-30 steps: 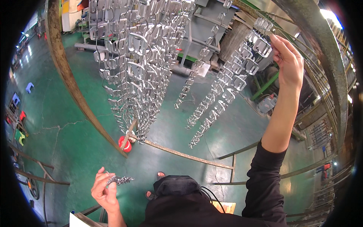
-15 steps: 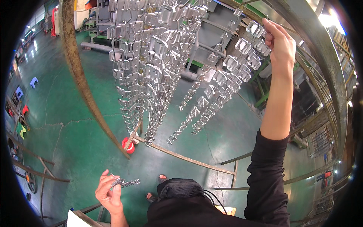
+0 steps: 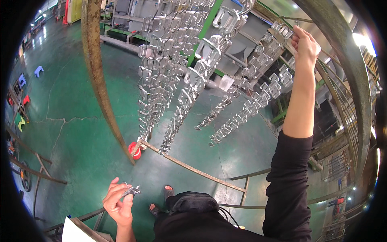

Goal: The person removes metal chains of parts from a rack and then sorts small metal pieces by hand on a white table with other people.

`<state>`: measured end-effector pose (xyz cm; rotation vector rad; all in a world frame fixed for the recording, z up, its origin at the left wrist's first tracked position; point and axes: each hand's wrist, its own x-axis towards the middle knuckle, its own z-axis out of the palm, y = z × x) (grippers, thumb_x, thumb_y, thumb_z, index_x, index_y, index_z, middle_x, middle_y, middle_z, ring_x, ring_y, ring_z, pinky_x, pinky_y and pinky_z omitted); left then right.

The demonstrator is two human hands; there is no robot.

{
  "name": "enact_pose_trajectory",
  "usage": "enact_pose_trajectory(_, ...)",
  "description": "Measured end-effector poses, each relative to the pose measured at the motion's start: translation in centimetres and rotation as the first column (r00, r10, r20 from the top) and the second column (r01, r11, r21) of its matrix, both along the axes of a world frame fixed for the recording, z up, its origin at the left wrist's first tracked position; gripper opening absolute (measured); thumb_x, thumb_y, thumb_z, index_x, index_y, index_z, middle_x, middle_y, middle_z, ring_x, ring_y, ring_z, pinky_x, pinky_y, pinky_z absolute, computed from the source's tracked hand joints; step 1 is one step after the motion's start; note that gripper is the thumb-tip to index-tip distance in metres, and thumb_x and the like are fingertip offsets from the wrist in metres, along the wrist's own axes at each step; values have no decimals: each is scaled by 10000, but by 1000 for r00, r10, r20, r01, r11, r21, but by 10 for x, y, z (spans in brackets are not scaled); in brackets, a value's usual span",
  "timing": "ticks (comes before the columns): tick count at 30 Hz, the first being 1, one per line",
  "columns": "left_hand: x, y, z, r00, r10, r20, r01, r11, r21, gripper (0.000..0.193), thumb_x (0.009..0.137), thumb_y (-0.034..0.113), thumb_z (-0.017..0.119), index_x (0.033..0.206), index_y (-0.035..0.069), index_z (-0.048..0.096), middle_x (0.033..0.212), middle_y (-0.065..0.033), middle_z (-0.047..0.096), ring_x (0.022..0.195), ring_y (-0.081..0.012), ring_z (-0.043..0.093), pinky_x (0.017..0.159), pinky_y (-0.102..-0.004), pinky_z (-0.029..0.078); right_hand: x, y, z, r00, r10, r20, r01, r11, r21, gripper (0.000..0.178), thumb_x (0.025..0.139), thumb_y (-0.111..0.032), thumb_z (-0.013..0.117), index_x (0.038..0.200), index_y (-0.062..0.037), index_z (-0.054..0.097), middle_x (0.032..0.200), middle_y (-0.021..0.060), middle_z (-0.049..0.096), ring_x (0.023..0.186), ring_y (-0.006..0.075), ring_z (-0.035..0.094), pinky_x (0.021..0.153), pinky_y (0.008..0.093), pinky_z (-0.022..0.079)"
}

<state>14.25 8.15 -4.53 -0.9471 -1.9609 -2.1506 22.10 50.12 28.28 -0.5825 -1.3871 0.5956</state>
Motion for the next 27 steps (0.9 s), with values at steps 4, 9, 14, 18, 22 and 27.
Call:
enact_pose_trajectory(4,-3,1,-2,1000,2,17,-2,1000,2,147,676,111,643,766,-4,624,737,-110,618,690,-208,568,894,-467,366,-7,19,8,1000,-5,-14,5,1000,11,99,729,-50,656,788,29,650,613,55,576,488,91,520,453,188,439)
enact_pose_trajectory(9,-7,4,-3,1000,7,24,-7,1000,4,136,686,117,647,760,5,626,746,-107,625,691,-208,568,896,-465,363,-14,34,20,999,5,33,-2,998,-70,149,755,-53,658,869,41,642,687,53,589,559,96,532,486,189,461)
enact_pose_trajectory(14,-8,7,0,1000,11,24,-11,1000,-5,127,688,114,649,760,12,626,755,-110,630,695,-208,570,892,-463,365,-11,50,28,994,79,70,-69,988,-136,148,768,-66,661,874,36,646,700,65,591,549,104,536,487,190,476)
enact_pose_trajectory(18,-11,11,-4,1000,0,22,0,1000,0,119,686,106,647,760,15,625,759,-109,631,697,-212,570,890,-463,366,-10,61,31,987,116,112,-95,978,-184,182,770,-73,665,921,26,635,716,50,584,566,92,534,499,181,486)
enact_pose_trajectory(22,-13,15,-1,1000,-10,23,10,1000,5,122,687,104,645,767,14,625,762,-110,630,698,-216,571,891,-466,364,-8,69,30,976,150,157,-114,969,-218,219,781,-85,656,972,15,619,691,7,566,547,55,516,478,156,462)
enact_pose_trajectory(27,-14,16,-5,1000,-7,30,6,1000,16,128,687,105,645,769,8,624,766,-113,627,707,-219,573,894,-468,361,-2,66,32,949,185,254,-122,962,-245,222,792,-140,652,977,-19,622,679,-16,557,546,35,487,435,149,389)
